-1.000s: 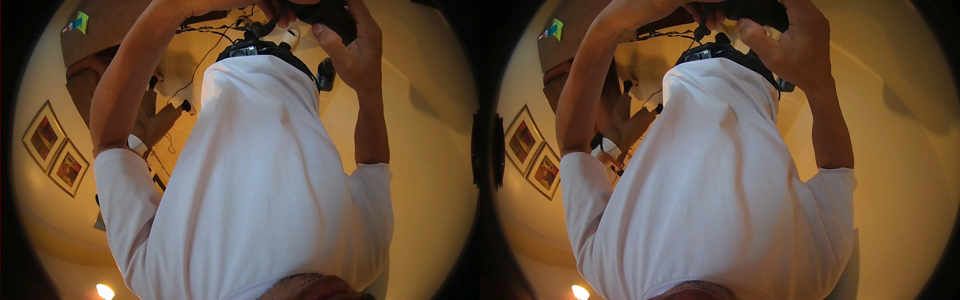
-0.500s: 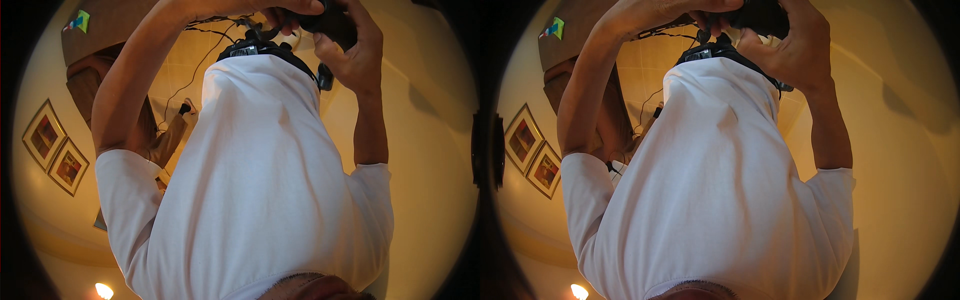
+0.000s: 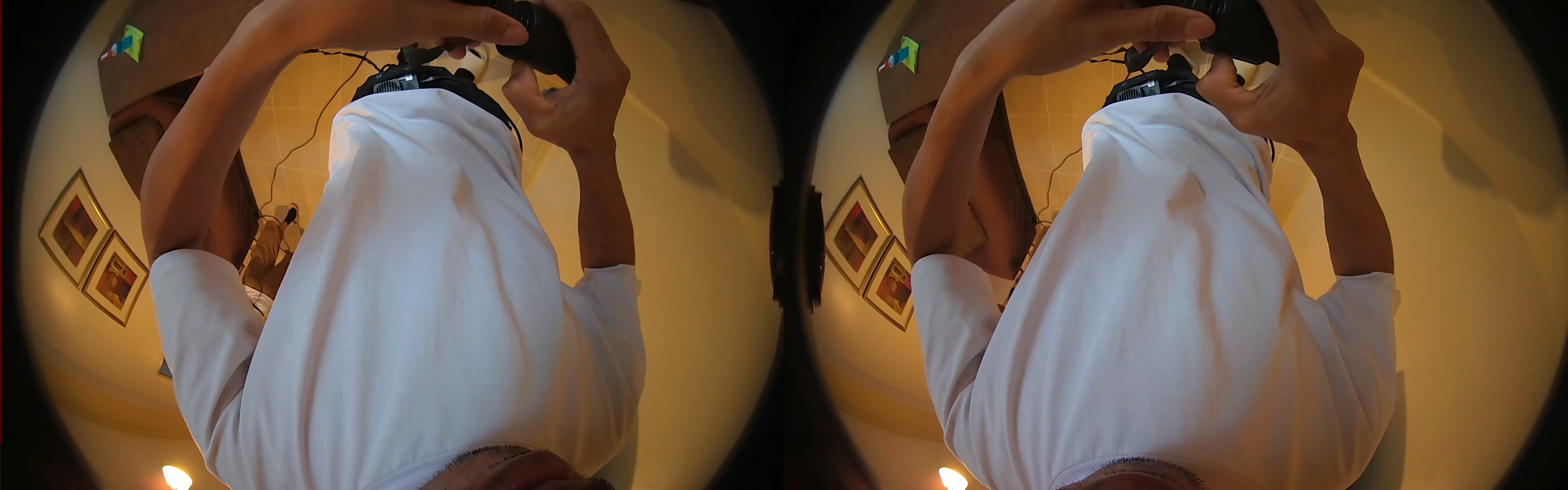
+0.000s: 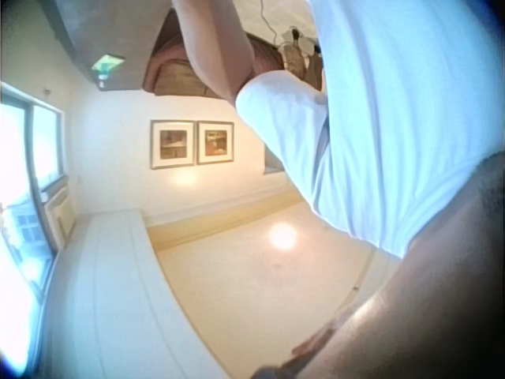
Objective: The person assembles a vacuum cleaner by connecting the hose to the handle and then attaching a brush tool to the end of the hose, using their hands to press and secure the pieces together.
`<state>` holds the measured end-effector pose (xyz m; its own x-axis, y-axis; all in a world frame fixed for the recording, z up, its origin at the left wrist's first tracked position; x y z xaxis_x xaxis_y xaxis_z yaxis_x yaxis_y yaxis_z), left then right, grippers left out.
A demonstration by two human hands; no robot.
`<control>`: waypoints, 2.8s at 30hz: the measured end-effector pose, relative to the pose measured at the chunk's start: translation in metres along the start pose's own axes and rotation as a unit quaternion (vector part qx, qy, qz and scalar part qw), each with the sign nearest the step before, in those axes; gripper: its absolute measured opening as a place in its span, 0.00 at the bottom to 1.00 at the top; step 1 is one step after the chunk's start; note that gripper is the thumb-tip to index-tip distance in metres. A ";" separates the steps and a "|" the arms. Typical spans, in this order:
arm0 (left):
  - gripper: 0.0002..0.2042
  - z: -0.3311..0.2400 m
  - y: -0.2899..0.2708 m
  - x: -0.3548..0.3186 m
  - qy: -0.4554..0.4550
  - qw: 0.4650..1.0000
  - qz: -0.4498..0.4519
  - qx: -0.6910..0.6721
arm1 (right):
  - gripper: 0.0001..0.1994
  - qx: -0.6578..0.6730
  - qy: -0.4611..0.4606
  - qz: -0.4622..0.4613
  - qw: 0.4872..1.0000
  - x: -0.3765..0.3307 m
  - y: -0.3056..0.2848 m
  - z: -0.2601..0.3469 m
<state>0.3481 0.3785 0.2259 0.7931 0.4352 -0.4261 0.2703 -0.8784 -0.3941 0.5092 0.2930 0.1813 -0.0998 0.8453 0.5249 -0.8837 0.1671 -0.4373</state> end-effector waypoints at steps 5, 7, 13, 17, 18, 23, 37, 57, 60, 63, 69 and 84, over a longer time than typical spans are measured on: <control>0.24 -0.010 0.006 -0.002 0.045 0.989 -0.016 0.141 | 0.27 -0.039 -0.025 -0.014 0.999 -0.003 -0.011 0.009; 0.24 -0.021 0.007 -0.003 -0.004 1.000 0.018 0.020 | 0.27 -0.011 -0.019 0.008 1.000 -0.011 -0.016 0.003; 0.22 0.002 0.025 0.000 -0.002 0.996 -0.006 -0.089 | 0.27 0.023 0.003 0.017 1.000 -0.027 -0.015 -0.006; 0.23 -0.008 0.024 -0.005 0.049 0.993 -0.025 0.104 | 0.27 0.010 -0.019 0.017 1.000 -0.026 -0.023 0.001; 0.23 -0.009 0.022 -0.006 0.048 0.993 -0.024 0.105 | 0.27 0.048 0.036 0.050 0.997 -0.029 -0.024 0.001; 0.22 0.011 0.035 -0.009 -0.046 0.973 0.059 -0.219 | 0.26 0.136 0.107 0.097 0.980 -0.035 -0.017 -0.003; 0.23 0.000 0.037 -0.014 -0.047 0.979 0.058 -0.192 | 0.27 0.075 0.039 0.087 0.993 -0.029 -0.021 0.007; 0.26 0.004 0.045 -0.007 0.107 0.993 -0.045 -0.036 | 0.28 0.021 0.015 0.058 0.998 -0.026 -0.030 0.020; 0.25 -0.001 0.038 -0.007 0.095 0.994 -0.056 0.015 | 0.28 0.003 0.035 0.067 0.997 -0.029 -0.027 0.012; 0.23 -0.001 0.037 -0.007 0.080 0.994 -0.041 0.067 | 0.28 0.012 0.041 0.074 0.996 -0.032 -0.027 0.004; 0.19 -0.005 0.041 -0.010 0.086 0.979 -0.053 0.177 | 0.29 0.030 0.112 0.115 0.987 -0.025 -0.028 0.009; 0.34 -0.034 0.055 -0.013 0.097 0.906 -0.141 0.387 | 0.34 0.078 0.118 0.182 0.973 -0.030 -0.035 0.010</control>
<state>0.3712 0.3175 0.2373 0.8535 0.5120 -0.0966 0.0742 -0.3031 -0.9501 0.5387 0.2567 0.1880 -0.3275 0.9301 0.1666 -0.8700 -0.2281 -0.4371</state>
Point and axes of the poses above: each hand's wrist, its own x-axis towards the middle knuckle, its own y-axis out of the palm, z = x × y, the point moved 4 cm from there along x, towards the middle knuckle, and after that the axes turned 6 degrees about x, right-handed, at the moved point
